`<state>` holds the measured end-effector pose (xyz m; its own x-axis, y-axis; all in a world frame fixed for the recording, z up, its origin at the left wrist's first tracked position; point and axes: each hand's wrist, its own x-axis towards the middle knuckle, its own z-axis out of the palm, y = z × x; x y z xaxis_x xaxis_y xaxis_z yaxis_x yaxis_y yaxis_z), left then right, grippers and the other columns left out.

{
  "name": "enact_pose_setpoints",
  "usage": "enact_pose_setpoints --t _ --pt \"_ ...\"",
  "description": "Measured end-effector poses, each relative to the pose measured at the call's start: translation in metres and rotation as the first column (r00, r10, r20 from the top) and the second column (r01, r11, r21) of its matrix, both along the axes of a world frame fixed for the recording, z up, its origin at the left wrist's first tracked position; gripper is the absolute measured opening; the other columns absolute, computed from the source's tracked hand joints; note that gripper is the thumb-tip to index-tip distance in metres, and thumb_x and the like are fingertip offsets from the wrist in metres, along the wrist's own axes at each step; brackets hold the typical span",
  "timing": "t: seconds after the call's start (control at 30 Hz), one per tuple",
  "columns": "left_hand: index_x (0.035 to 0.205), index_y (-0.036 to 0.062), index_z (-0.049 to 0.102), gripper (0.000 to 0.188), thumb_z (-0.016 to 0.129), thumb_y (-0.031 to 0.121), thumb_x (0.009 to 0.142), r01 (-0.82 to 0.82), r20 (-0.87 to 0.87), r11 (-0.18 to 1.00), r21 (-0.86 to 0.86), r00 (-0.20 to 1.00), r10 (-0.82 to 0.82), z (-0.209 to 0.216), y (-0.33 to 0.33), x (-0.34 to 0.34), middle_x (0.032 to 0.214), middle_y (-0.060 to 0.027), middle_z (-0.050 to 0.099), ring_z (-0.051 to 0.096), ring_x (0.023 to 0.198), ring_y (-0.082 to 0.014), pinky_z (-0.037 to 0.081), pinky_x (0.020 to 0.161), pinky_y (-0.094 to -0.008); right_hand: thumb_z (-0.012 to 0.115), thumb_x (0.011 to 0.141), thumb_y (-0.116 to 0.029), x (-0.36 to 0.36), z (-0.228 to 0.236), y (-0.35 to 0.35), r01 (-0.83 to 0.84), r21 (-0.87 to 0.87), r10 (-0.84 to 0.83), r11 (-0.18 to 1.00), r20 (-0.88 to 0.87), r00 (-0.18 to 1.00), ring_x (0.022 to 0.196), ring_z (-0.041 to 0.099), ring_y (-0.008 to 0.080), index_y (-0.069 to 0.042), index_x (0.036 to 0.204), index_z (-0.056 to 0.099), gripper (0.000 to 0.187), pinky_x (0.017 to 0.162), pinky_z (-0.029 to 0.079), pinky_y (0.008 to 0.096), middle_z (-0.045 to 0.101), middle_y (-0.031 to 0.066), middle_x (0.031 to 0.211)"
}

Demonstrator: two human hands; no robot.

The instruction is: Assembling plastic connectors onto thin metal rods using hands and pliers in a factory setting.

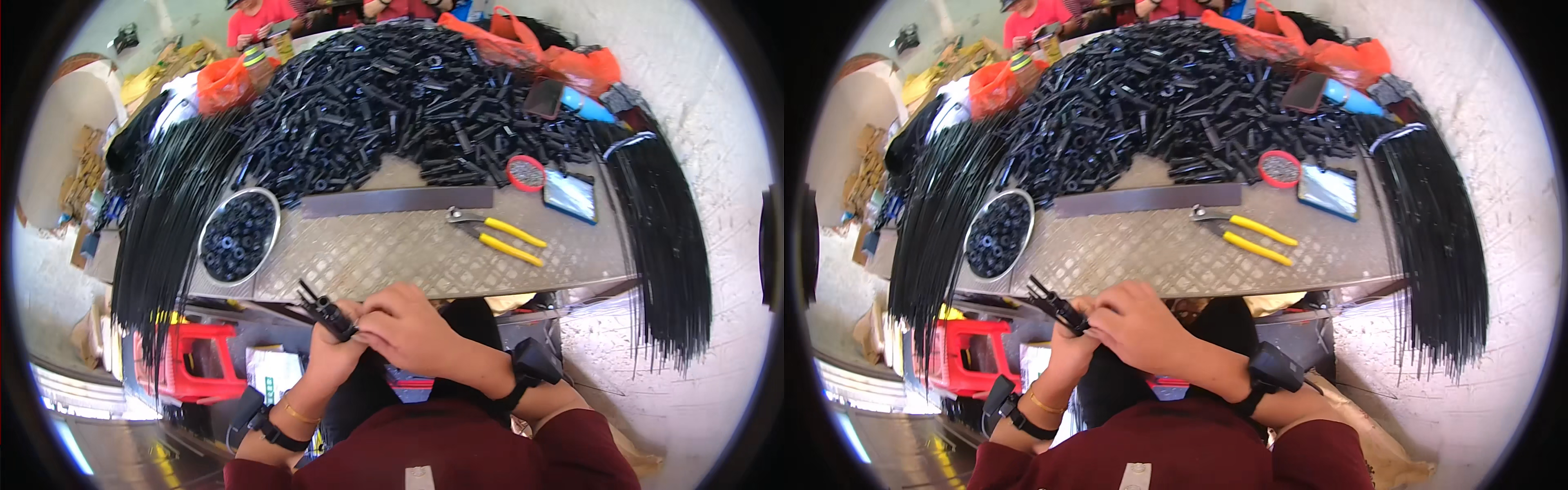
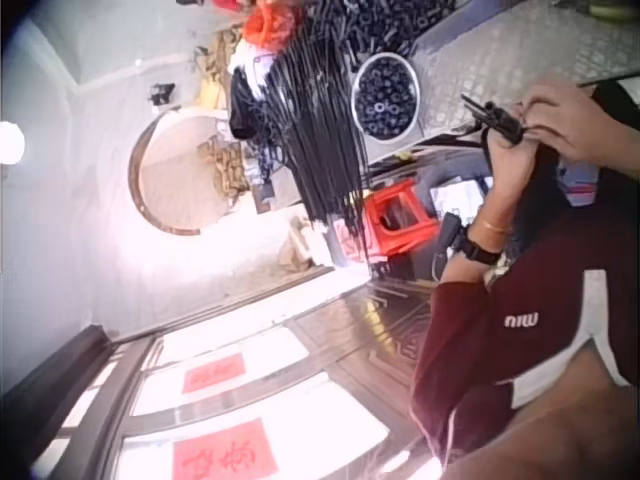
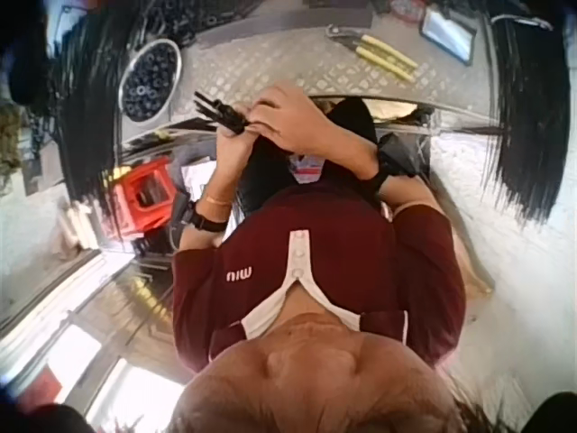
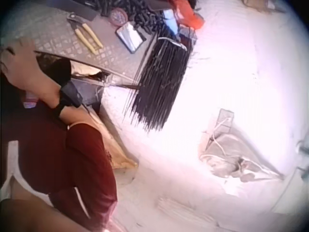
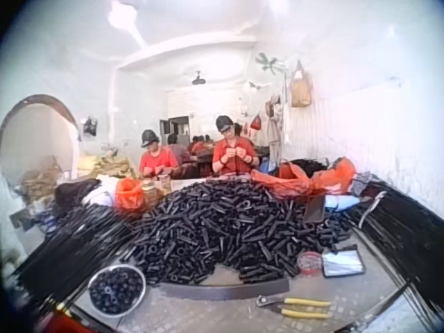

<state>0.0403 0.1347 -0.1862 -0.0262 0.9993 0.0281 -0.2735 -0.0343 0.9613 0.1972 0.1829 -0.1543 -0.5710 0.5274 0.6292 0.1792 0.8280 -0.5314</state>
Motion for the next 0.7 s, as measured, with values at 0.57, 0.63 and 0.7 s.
enact_pose_setpoints --t 0.57,0.63,0.7 --pt "0.082 0.0049 0.051 0.015 0.061 -0.005 0.078 0.239 -0.125 0.968 0.08 0.965 -0.229 0.01 0.007 0.027 0.079 -0.0006 0.054 0.053 0.059 -0.0055 0.043 0.05 -0.0212 0.064 0.08 -0.017 0.037 -0.019 0.005 0.002 -0.073 0.002 0.997 0.053 0.999 0.087 0.053 0.0289 -0.009 0.086 0.06 0.011 0.075 0.04 0.0409 0.058 0.0066 0.089" --pt "0.082 0.005 0.051 0.015 0.061 -0.005 0.076 0.242 -0.136 0.969 -0.053 0.959 -0.247 0.013 0.007 0.024 0.08 -0.0005 0.055 0.052 0.062 -0.0058 0.042 0.054 -0.0213 0.065 0.08 -0.018 0.063 -0.008 0.014 0.034 -0.179 0.012 0.983 0.253 0.968 0.092 0.054 0.0329 -0.007 0.091 0.06 0.016 0.078 0.042 0.0447 0.059 0.0111 0.094" --pt "0.08 0.0057 0.048 0.017 0.06 -0.003 0.072 0.193 -0.149 0.98 -0.042 0.969 -0.197 0.015 0.007 0.019 0.085 -0.0008 0.055 0.05 0.07 -0.0071 0.041 0.061 -0.0226 0.068 0.077 -0.022 0.097 0.005 0.031 0.452 0.083 -0.458 0.888 0.241 0.855 0.094 0.053 0.0369 -0.005 0.1 0.058 0.03 0.086 0.043 0.0447 0.057 0.0166 0.099"
